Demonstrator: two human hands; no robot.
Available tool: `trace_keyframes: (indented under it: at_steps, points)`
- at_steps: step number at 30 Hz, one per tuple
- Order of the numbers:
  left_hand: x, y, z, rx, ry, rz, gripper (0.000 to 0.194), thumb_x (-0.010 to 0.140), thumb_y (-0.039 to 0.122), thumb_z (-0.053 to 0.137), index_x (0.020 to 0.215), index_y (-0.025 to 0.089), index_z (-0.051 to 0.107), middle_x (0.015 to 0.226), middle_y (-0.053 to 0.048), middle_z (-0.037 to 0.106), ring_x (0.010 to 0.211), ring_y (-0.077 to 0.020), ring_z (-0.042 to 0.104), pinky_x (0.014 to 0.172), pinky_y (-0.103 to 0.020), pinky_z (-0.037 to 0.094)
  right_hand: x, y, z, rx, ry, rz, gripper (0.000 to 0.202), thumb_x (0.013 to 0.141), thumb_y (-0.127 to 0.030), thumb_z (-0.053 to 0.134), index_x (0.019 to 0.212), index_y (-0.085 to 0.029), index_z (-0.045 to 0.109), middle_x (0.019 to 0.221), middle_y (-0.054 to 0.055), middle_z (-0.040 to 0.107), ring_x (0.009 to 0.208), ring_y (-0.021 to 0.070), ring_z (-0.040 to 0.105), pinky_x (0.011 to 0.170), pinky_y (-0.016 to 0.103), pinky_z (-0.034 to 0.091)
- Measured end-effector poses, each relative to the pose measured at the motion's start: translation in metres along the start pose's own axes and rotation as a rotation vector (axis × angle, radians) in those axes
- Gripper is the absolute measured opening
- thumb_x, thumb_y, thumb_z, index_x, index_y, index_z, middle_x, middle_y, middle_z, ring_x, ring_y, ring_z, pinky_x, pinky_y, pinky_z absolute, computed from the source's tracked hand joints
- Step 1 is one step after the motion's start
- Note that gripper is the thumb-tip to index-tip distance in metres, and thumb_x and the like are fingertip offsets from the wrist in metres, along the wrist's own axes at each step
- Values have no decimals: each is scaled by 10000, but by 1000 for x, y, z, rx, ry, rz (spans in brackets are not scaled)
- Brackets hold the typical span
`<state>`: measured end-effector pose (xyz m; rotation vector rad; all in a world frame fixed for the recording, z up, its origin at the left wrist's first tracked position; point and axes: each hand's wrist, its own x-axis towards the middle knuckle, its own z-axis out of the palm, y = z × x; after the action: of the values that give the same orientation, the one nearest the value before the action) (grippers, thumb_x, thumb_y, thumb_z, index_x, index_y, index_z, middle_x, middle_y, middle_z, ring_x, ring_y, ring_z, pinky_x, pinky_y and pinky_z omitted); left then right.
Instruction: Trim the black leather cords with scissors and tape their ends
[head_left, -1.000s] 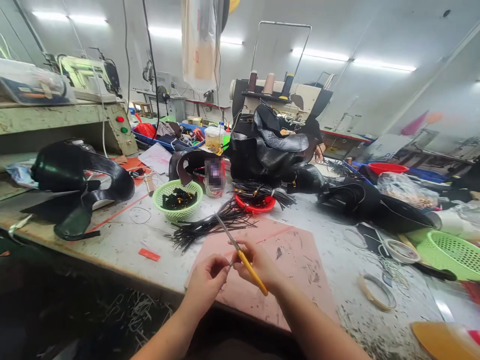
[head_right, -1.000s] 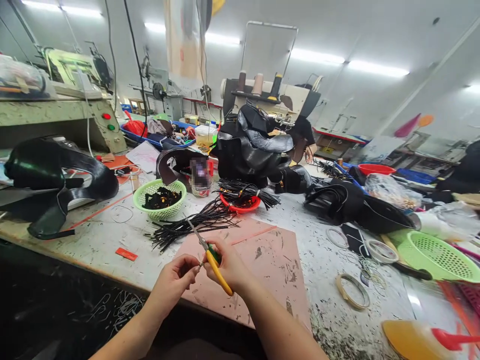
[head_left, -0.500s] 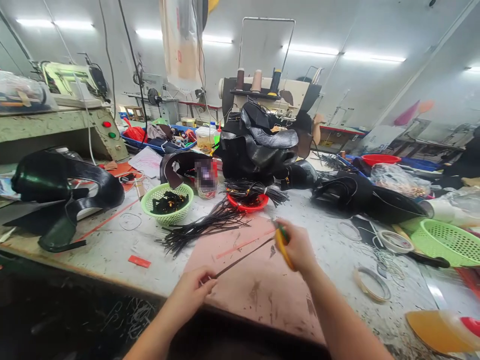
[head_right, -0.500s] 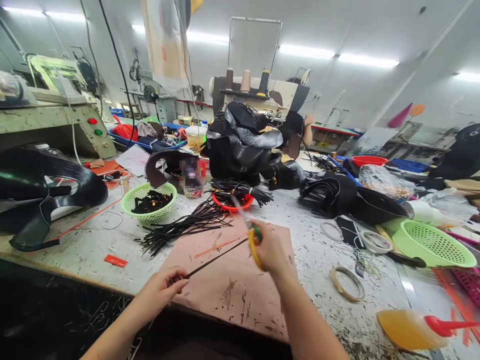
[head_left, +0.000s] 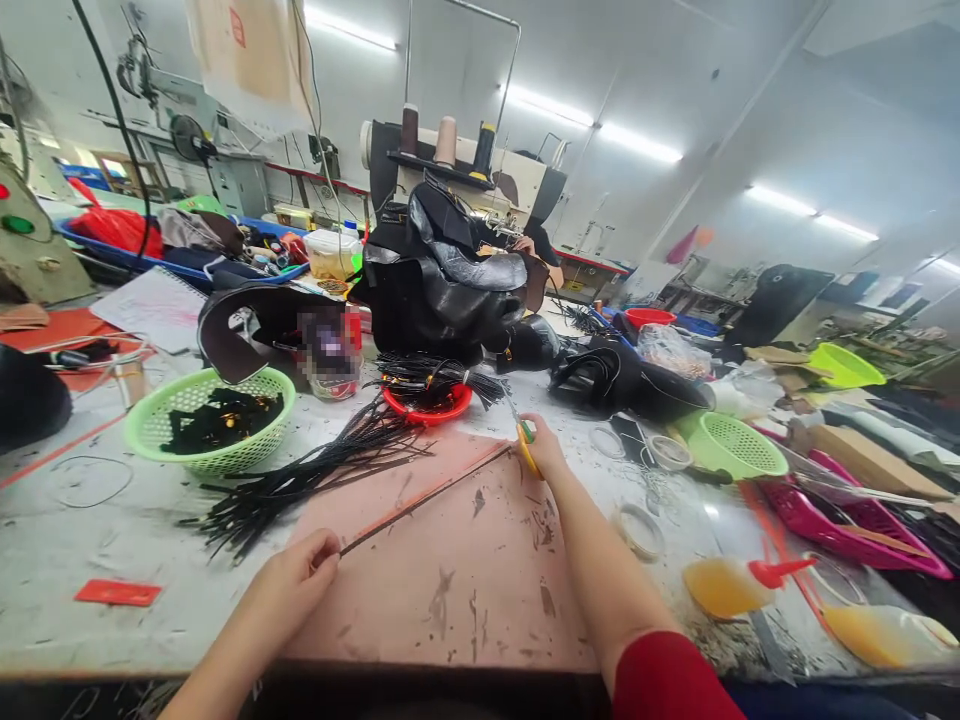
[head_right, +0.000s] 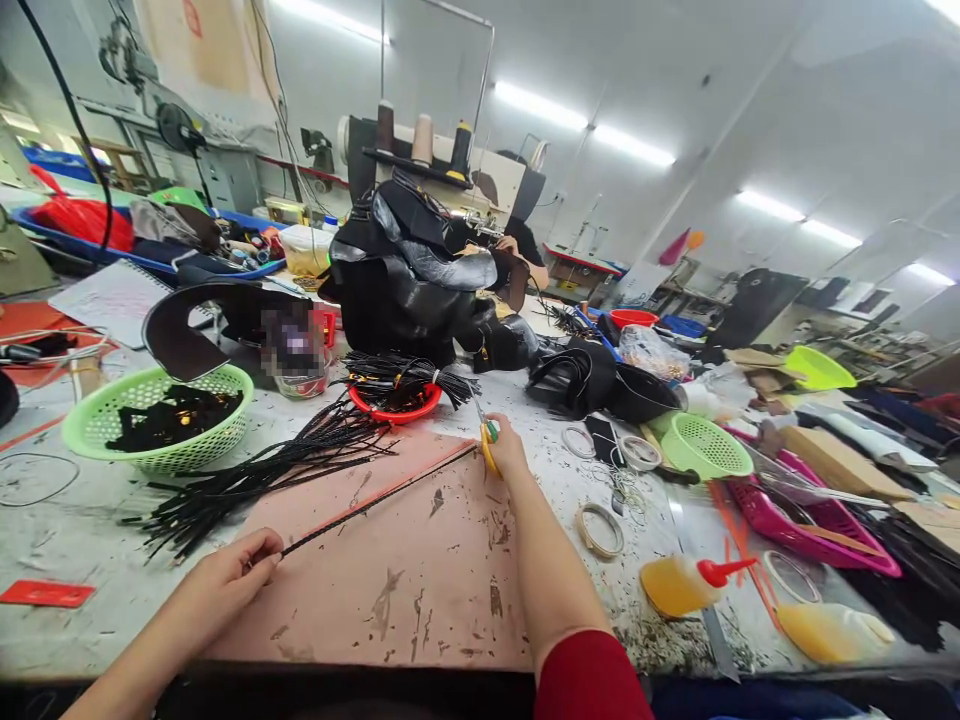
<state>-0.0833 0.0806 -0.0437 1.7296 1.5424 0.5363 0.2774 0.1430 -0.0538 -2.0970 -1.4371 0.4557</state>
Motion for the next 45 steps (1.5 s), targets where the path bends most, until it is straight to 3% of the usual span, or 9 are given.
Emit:
trace_keyframes:
  at_steps: [8, 24, 38, 41, 45]
  points:
    - [5, 4, 9, 87, -12, -28, 151, 647, 338, 414, 588, 233, 505, 448, 40, 502, 478, -165, 478, 489, -233, 314, 17, -5, 2, -77, -64, 22, 486, 611, -128, 524, 1082, -236, 469, 615, -22, 541, 541, 144, 499, 552, 240, 373]
    - [-5, 10, 16, 126, -17, -69, 107, 704, 210, 429, 625, 223, 500, 523, 32, 526, 525, -148, 496, 520, -223, 307, 7, -7, 2, -187, -46, 88, 445, 634, -143, 517, 1073, -215, 491, 656, 21, 586, 619, 184, 534, 551, 226, 356]
    - [-9, 16, 22, 257, 12, -129, 128, 705, 190, 407, 625, 220, 503, 547, 18, 539, 538, -148, 493, 513, -237, 288, 2, -11, 0, -266, -77, 146, 455, 676, -214, 533, 1121, -255, 451, 824, 50, 638, 675, 178, 577, 568, 220, 383]
    - [-10, 12, 22, 130, 66, -110, 113, 666, 197, 431, 582, 218, 504, 498, 36, 503, 507, -138, 473, 494, -229, 284, -7, -10, -8, -309, -45, 187, 508, 703, -339, 537, 1180, -232, 398, 865, 84, 637, 771, 227, 587, 616, 268, 401]
    - [-8, 12, 19, -361, 81, -227, 120, 589, 324, 508, 580, 205, 504, 400, 74, 421, 368, -103, 367, 380, -202, 253, -26, -1, -22, -375, 13, 288, 501, 735, -445, 472, 1122, -127, 452, 864, 171, 628, 821, 300, 586, 642, 350, 408]
